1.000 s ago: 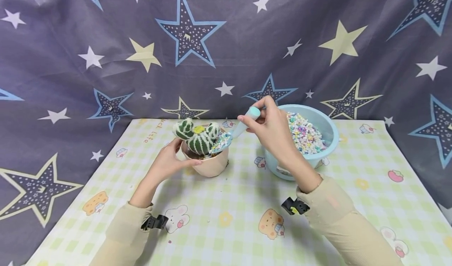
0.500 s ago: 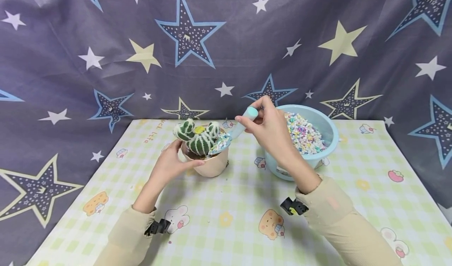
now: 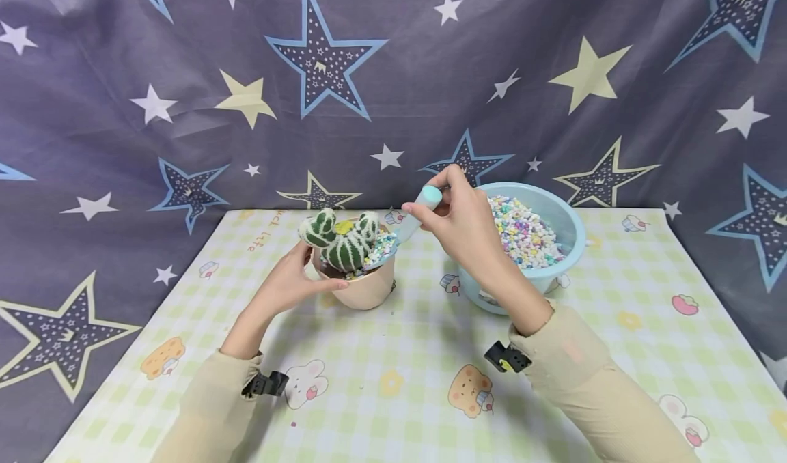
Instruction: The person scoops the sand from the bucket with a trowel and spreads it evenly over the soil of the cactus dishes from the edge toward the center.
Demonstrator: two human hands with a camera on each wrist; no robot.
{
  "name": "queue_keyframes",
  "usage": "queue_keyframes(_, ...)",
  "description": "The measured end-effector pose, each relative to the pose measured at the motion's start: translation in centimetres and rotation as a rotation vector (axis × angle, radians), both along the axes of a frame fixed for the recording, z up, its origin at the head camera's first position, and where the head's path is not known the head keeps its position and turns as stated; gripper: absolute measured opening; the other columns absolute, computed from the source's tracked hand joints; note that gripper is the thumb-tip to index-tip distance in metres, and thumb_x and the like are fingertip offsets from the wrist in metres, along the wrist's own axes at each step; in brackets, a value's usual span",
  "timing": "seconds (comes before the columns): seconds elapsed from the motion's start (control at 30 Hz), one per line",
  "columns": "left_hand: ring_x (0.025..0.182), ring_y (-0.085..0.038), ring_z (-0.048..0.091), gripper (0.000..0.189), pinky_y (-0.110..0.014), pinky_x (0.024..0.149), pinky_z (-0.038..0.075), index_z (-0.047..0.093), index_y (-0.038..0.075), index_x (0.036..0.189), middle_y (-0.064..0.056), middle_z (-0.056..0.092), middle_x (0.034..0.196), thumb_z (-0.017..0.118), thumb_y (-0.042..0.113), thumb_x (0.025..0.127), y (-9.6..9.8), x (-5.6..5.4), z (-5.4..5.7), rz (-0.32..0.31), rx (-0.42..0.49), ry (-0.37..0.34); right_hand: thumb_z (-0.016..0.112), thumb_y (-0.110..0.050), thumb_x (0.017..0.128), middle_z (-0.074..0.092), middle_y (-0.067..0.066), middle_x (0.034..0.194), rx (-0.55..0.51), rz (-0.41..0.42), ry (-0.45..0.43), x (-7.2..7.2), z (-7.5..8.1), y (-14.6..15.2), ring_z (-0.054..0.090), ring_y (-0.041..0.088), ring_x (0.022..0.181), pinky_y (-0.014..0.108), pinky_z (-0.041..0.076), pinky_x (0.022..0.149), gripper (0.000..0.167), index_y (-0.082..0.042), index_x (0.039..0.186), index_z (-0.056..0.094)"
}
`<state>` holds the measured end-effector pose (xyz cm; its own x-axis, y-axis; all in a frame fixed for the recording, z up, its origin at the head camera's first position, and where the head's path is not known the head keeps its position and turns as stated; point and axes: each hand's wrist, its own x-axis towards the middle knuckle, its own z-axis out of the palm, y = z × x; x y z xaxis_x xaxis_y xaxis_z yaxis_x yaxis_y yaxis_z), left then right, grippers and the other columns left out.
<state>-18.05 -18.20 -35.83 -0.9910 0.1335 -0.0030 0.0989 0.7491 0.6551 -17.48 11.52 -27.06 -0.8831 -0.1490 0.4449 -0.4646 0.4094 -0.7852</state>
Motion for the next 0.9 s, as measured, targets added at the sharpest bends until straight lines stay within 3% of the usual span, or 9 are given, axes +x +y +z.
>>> queue_keyframes(0.27, 0.143, -0.041, 0.039, 0.123, -0.057, 0.117, 0.035, 0.025, 0.006, 0.157, -0.020, 0.036, 0.158, 0.084, 0.063, 0.066, 0.7, 0.5, 0.0, 0.057, -0.028, -0.003, 0.074, -0.015, 0.090, 0.073, 0.017, 0.083, -0.015, -0.010, 0.019, 0.2, 0.0, 0.0, 0.075, 0.015, 0.071, 0.022, 0.062, 0.065, 0.033, 0.001, 0.105, 0.049)
queue_keyframes(0.47, 0.141, -0.042, 0.041, 0.126, -0.056, 0.116, 0.038, 0.021, 0.001, 0.157, -0.022, 0.036, 0.158, 0.082, 0.065, 0.067, 1.3, 1.0, 0.1, 0.114, -0.065, -0.023, 0.074, -0.016, 0.091, 0.074, 0.016, 0.083, -0.003, -0.009, 0.040, 0.1, 0.1, 0.0, 0.069, -0.002, 0.067, 0.021, 0.061, 0.065, 0.033, 0.001, 0.105, 0.050)
queue_keyframes(0.53, 0.142, -0.042, 0.041, 0.127, -0.055, 0.116, 0.039, 0.020, 0.001, 0.157, -0.022, 0.036, 0.158, 0.082, 0.065, 0.068, 1.5, 1.1, 0.1, 0.128, -0.075, -0.025, 0.074, -0.016, 0.091, 0.075, 0.016, 0.083, 0.004, -0.007, 0.051, 0.1, 0.2, -0.1, 0.071, 0.000, 0.067, 0.020, 0.061, 0.064, 0.033, 0.001, 0.105, 0.050)
queue_keyframes(0.67, 0.143, -0.041, 0.039, 0.129, -0.055, 0.116, 0.039, 0.018, 0.002, 0.158, -0.021, 0.032, 0.160, 0.080, 0.068, 0.068, 1.7, 1.2, 0.2, 0.141, -0.099, -0.037, 0.073, -0.017, 0.091, 0.075, 0.015, 0.083, 0.015, 0.008, 0.060, 0.0, 0.3, -0.3, 0.075, 0.017, 0.071, 0.021, 0.061, 0.064, 0.032, 0.001, 0.105, 0.050)
queue_keyframes(0.77, 0.143, -0.041, 0.039, 0.128, -0.055, 0.116, 0.039, 0.018, 0.000, 0.158, -0.022, 0.033, 0.159, 0.080, 0.068, 0.068, 1.4, 1.1, 0.3, 0.113, -0.110, -0.035, 0.073, -0.018, 0.091, 0.075, 0.015, 0.083, 0.029, 0.019, 0.057, 0.0, 0.4, -0.5, 0.076, 0.027, 0.074, 0.020, 0.061, 0.064, 0.032, 0.000, 0.105, 0.050)
queue_keyframes(0.9, 0.142, -0.040, 0.041, 0.120, -0.056, 0.117, 0.036, 0.025, 0.002, 0.156, -0.021, 0.041, 0.154, 0.082, 0.062, 0.070, 0.4, 0.5, 0.0, 0.039, -0.059, -0.007, 0.073, -0.018, 0.092, 0.075, 0.015, 0.082, 0.060, 0.019, 0.072, 0.1, 0.4, -0.8, 0.076, 0.029, 0.073, 0.018, 0.060, 0.065, 0.032, 0.000, 0.106, 0.050)
